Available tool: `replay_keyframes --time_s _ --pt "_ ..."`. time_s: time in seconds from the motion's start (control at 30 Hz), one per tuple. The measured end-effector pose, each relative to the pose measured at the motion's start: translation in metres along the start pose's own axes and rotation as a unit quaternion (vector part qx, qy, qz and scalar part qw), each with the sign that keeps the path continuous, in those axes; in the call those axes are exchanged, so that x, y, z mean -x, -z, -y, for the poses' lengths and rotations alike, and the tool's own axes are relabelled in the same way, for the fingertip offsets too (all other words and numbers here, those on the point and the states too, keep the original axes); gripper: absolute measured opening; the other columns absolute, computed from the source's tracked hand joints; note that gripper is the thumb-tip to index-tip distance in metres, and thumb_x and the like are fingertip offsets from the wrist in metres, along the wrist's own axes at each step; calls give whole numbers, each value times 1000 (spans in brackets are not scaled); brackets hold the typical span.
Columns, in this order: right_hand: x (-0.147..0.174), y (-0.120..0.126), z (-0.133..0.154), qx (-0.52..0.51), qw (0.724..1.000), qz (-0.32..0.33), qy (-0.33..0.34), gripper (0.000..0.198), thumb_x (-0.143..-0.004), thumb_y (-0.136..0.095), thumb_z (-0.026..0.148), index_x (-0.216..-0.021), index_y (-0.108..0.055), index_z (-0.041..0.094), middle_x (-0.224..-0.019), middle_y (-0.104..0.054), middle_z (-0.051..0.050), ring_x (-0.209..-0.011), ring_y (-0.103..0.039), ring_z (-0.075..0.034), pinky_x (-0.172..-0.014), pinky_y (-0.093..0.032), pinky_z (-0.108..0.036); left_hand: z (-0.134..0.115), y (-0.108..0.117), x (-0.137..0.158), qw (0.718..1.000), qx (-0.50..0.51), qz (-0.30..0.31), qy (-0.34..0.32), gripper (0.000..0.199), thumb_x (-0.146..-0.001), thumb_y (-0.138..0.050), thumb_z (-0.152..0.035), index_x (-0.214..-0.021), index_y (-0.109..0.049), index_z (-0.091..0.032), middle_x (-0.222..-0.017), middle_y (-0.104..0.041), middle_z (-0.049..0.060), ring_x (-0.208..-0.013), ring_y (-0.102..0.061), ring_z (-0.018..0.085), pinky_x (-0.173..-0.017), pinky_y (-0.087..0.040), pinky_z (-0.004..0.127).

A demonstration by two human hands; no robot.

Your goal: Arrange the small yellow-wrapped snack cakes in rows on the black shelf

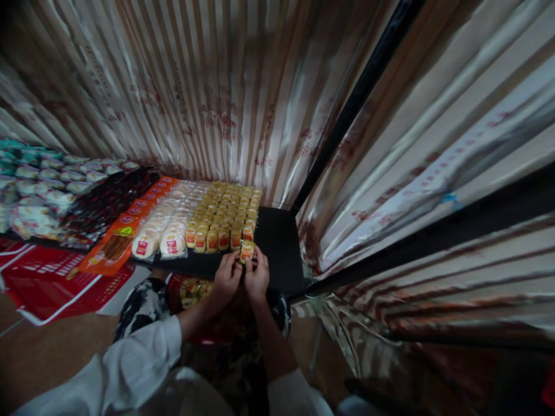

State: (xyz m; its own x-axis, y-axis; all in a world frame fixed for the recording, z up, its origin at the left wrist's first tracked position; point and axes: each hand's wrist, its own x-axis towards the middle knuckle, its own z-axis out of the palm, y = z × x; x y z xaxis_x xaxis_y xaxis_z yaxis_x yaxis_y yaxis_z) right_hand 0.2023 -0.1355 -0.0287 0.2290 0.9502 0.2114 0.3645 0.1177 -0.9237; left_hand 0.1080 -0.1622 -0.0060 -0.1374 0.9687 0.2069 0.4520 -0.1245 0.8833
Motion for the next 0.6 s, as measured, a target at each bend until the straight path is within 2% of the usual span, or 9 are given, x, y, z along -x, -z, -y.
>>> replay_keyframes --time_s 0.23,0.37,0.5,0.6 --pt "-36 -10 -8 30 999 -9 10 46 -79 -48 37 -119 -54 16 -100 -56 -9 -80 -60 -18 -72 -52 -31 10 -18 -21 1000 -7 19 -12 42 -81 -39 -15 -121 -49 -9 -124 -51 15 -120 -45 22 -105 -36 39" --pt "-41 -18 -16 58 998 -10 29 42 -80 -46 34 -117 -56 19 -106 -55 -10 -86 -59 -18 -73 -52 -31 15 -18 -25 999 -21 30 -16 42 -80 -38 -13 -120 -51 -14 -128 -51 12 -124 -42 21 -108 -32 39" --pt "-41 -21 -22 81 996 0 45 43 -81 -44 33 -120 -55 18 -111 -54 -12 -95 -56 -21 -79 -51 -34 17 -18 -26 998 -32 49 -15 43 -80 -36 -12 -120 -52 -13 -130 -50 12 -125 -42 20 -109 -32 38" --pt "-40 -21 -25 67 997 9 47 46 -81 -44 33 -124 -50 19 -113 -53 -13 -92 -58 -20 -78 -52 -34 18 -18 -26 998 -40 55 -6 44 -79 -35 -11 -119 -53 -13 -131 -50 11 -124 -43 19 -109 -32 37"
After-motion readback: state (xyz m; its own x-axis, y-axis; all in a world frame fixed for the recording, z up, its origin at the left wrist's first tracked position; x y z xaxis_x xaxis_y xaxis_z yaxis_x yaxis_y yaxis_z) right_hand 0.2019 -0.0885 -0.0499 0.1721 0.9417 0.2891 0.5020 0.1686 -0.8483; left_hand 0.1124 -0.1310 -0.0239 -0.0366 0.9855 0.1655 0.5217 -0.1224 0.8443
